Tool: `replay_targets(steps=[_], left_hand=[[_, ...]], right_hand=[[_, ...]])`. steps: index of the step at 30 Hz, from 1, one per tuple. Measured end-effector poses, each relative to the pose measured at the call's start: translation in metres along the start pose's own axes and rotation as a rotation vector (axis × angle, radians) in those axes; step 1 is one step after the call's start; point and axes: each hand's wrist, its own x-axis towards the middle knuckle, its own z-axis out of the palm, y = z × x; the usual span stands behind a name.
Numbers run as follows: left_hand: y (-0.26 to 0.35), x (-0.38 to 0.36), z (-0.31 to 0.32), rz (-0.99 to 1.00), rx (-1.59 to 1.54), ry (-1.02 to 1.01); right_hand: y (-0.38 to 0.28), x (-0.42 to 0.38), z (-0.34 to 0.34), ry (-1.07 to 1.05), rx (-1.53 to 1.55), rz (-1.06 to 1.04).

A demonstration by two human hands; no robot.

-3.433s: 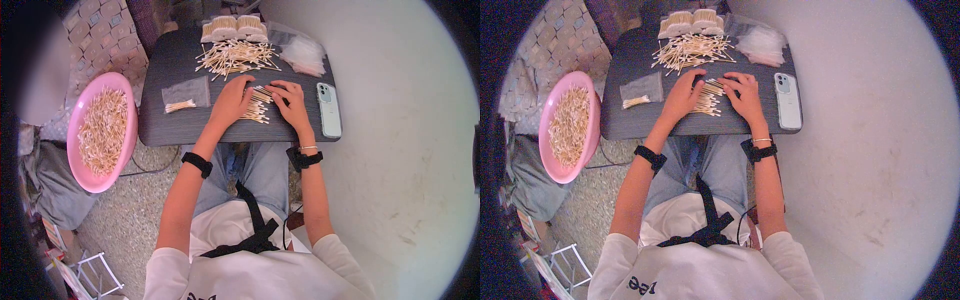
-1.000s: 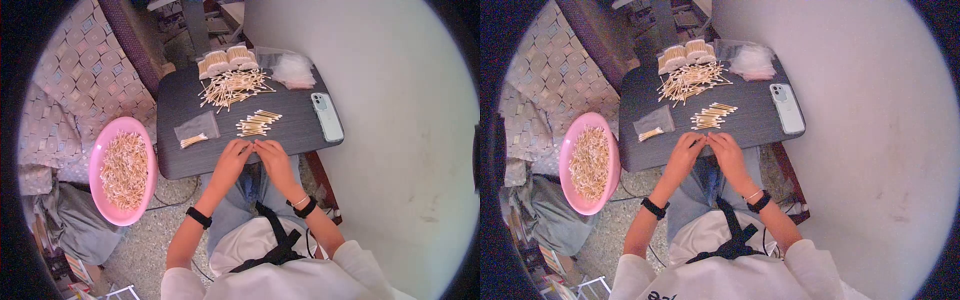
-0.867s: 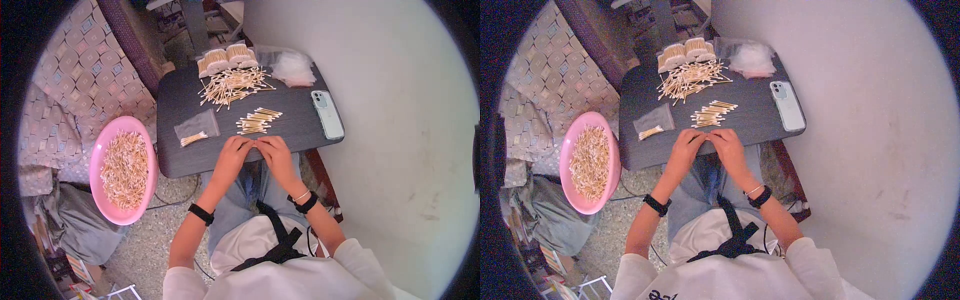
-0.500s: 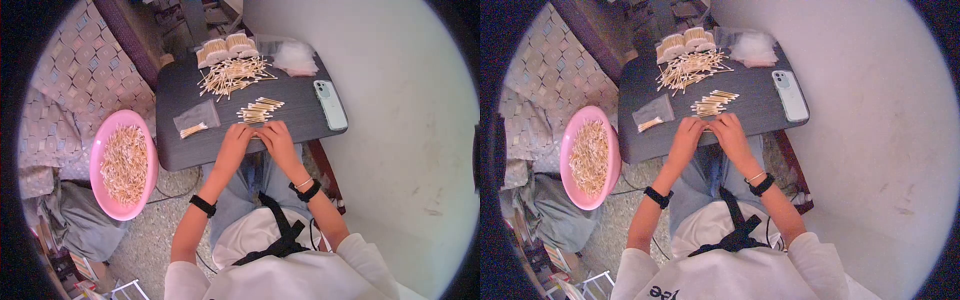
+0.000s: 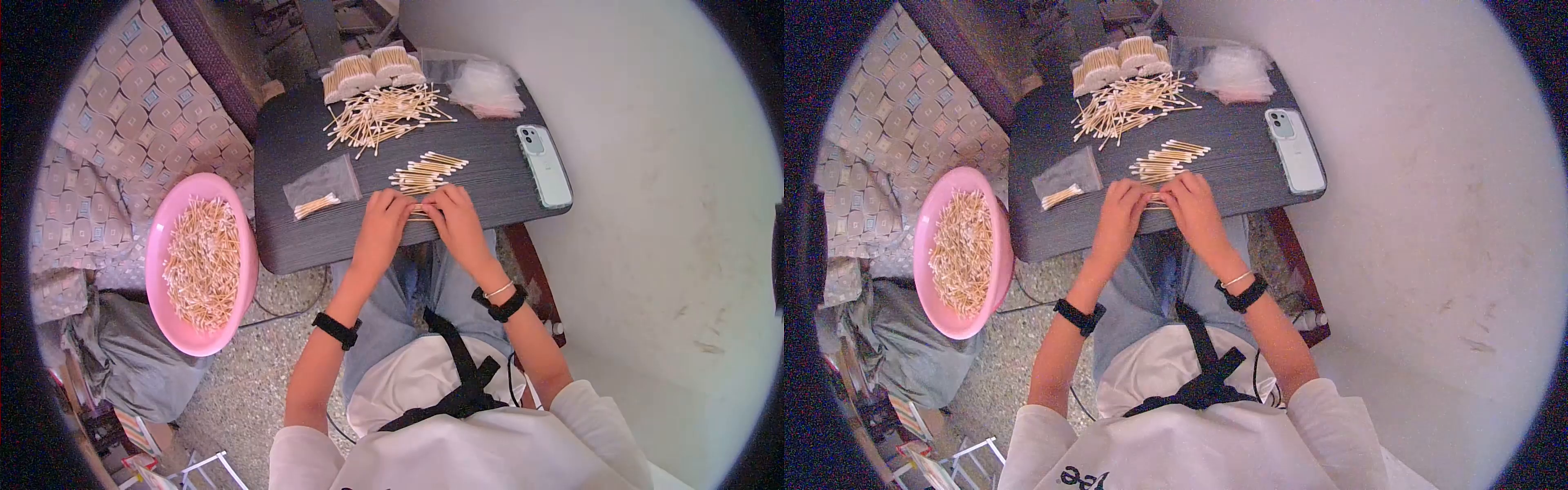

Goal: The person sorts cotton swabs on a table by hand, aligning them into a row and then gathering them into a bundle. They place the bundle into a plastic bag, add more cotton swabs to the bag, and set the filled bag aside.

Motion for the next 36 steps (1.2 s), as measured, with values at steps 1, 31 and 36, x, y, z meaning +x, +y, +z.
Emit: replay_targets(steps=[1,31,36], left_hand=[[0.000,0.000,0.000,0.000,-0.008,0.007],[0.009,-0.007,-0.007,0.025,-0.008,0.038],[0.006,-0.010,-0.005,0.053,0.028,0.049]], right_hand=[[0.000,0.001,0.001,-0.011,-0.024,-0.005],[0.001,-0.009,-0.009,0.107,-0.046,-0.015],[0.004,-0.009,-0.008,0.082,-0.079,0.000]])
